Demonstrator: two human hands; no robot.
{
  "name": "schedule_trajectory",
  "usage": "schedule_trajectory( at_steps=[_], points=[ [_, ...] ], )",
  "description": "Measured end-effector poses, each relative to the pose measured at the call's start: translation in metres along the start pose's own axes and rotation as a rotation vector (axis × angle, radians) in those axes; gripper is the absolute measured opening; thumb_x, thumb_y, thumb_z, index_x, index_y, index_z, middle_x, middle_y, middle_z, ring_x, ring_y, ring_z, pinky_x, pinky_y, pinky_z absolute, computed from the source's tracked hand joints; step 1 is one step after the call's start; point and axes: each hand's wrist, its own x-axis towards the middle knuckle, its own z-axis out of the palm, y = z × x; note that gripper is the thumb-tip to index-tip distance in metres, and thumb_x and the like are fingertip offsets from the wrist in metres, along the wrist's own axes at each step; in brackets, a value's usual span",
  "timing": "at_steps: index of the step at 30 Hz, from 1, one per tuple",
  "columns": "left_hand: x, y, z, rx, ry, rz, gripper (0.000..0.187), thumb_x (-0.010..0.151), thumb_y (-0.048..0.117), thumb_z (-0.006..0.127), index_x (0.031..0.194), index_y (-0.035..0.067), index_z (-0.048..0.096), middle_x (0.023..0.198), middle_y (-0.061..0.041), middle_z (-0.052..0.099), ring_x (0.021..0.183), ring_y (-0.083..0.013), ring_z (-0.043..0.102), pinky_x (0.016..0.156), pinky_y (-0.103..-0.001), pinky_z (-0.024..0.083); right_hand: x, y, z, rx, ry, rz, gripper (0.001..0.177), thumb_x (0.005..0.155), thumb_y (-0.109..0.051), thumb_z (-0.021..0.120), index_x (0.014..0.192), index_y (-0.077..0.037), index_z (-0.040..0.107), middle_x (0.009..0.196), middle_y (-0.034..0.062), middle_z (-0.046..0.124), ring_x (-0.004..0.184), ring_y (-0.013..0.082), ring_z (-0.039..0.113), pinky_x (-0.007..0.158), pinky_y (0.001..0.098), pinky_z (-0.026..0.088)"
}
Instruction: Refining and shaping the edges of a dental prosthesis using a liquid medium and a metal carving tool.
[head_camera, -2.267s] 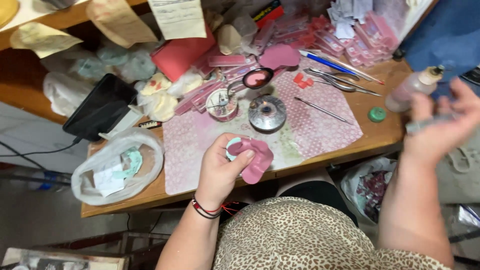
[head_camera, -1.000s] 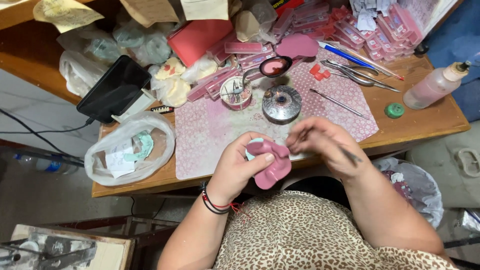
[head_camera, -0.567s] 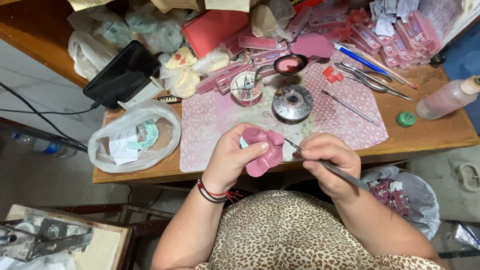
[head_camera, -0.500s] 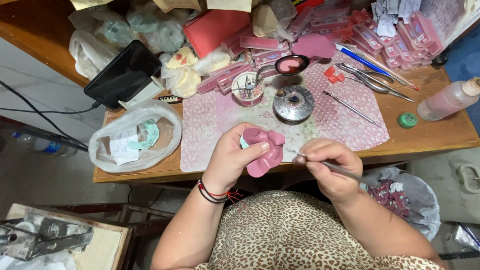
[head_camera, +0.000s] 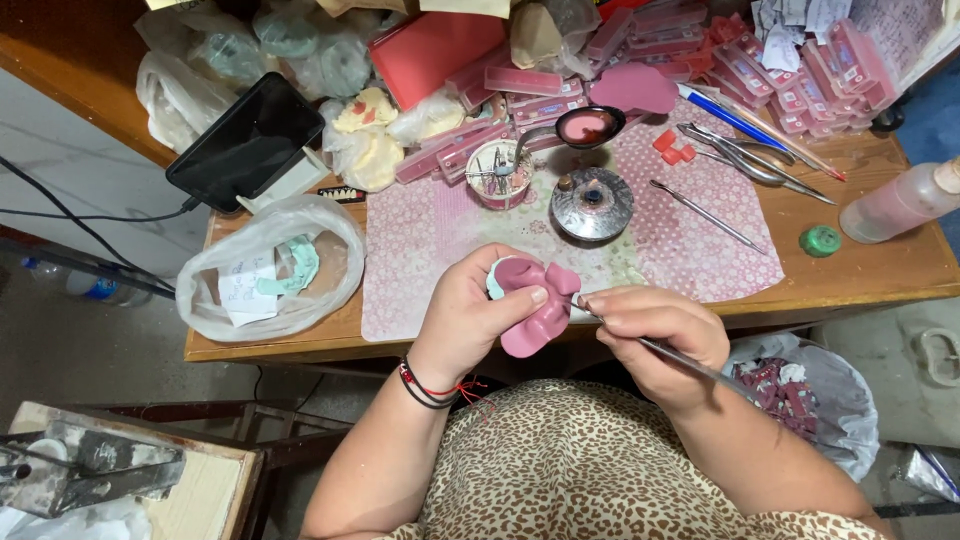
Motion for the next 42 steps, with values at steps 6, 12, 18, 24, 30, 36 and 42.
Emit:
schedule_trajectory(
  at_steps=[6,12,18,24,30,36,42],
  points=[
    [-0.003,0.007,0.001,0.072,-0.008,0.018,0.028,0.078,0.002,0.084,0.104,-0.001,0.074,0.079,-0.011,0.074,0.073,-0.0101,0.066,0.068,-0.025,0.058,0.001,-0.002,0.002,-0.01,0.001,-0.015,0.021,0.078,0.009,0.083,0.082,0.0,0.065,0.092,0.025,0.078,0.09,0.0425,0.081,0.073,0.0445,0.066],
    [-0.008,0.018,0.004,0.125,-0.014,0.041,0.027,0.078,0.004,0.084,0.103,0.0,0.074,0.077,-0.008,0.073,0.075,-0.0096,0.064,0.071,-0.025,0.056,0.009,-0.011,0.004,-0.096,-0.032,-0.061,0.02,0.079,0.007,0.083,0.079,-0.001,0.064,0.089,0.0235,0.079,0.084,0.0435,0.081,0.067,0.0453,0.066],
    [-0.011,0.023,0.001,0.23,-0.021,0.078,0.028,0.078,0.006,0.084,0.104,0.001,0.075,0.078,-0.01,0.074,0.077,-0.0118,0.064,0.073,-0.028,0.057,0.012,-0.005,0.001,-0.058,-0.065,-0.106,0.02,0.077,0.009,0.083,0.076,0.002,0.064,0.086,0.0255,0.078,0.079,0.0471,0.08,0.063,0.0498,0.066],
    [-0.011,0.018,-0.002,0.129,-0.079,0.072,0.03,0.079,0.005,0.085,0.107,0.0,0.075,0.082,-0.01,0.077,0.079,-0.0105,0.066,0.075,-0.027,0.057,-0.003,0.007,-0.003,0.26,-0.013,0.105,0.018,0.081,0.014,0.077,0.085,0.004,0.063,0.094,0.0284,0.077,0.097,0.047,0.079,0.076,0.0509,0.067],
    [-0.006,0.002,-0.005,-0.029,-0.121,0.063,0.032,0.079,0.007,0.085,0.107,-0.001,0.074,0.083,-0.009,0.077,0.081,-0.0093,0.067,0.076,-0.027,0.058,-0.017,0.02,-0.002,0.442,0.034,0.188,0.018,0.084,0.016,0.072,0.086,0.004,0.06,0.096,0.0322,0.076,0.103,0.0497,0.077,0.082,0.0521,0.065],
    [-0.011,0.009,0.006,-0.229,-0.212,0.064,0.035,0.081,0.009,0.082,0.11,-0.006,0.069,0.085,-0.019,0.076,0.08,-0.0142,0.071,0.072,-0.027,0.058,-0.019,0.017,0.004,0.518,0.094,0.232,0.019,0.085,0.014,0.072,0.087,0.003,0.057,0.095,0.0328,0.075,0.104,0.0483,0.077,0.082,0.0508,0.067],
    [-0.008,-0.006,0.001,-0.322,-0.232,0.051,0.037,0.08,0.007,0.082,0.11,-0.01,0.068,0.084,-0.024,0.074,0.078,-0.0177,0.071,0.071,-0.03,0.059,-0.015,0.008,0.009,0.552,0.103,0.245,0.019,0.087,0.013,0.071,0.088,0.002,0.057,0.095,0.0329,0.075,0.105,0.0472,0.077,0.083,0.0505,0.067]
  ],
)
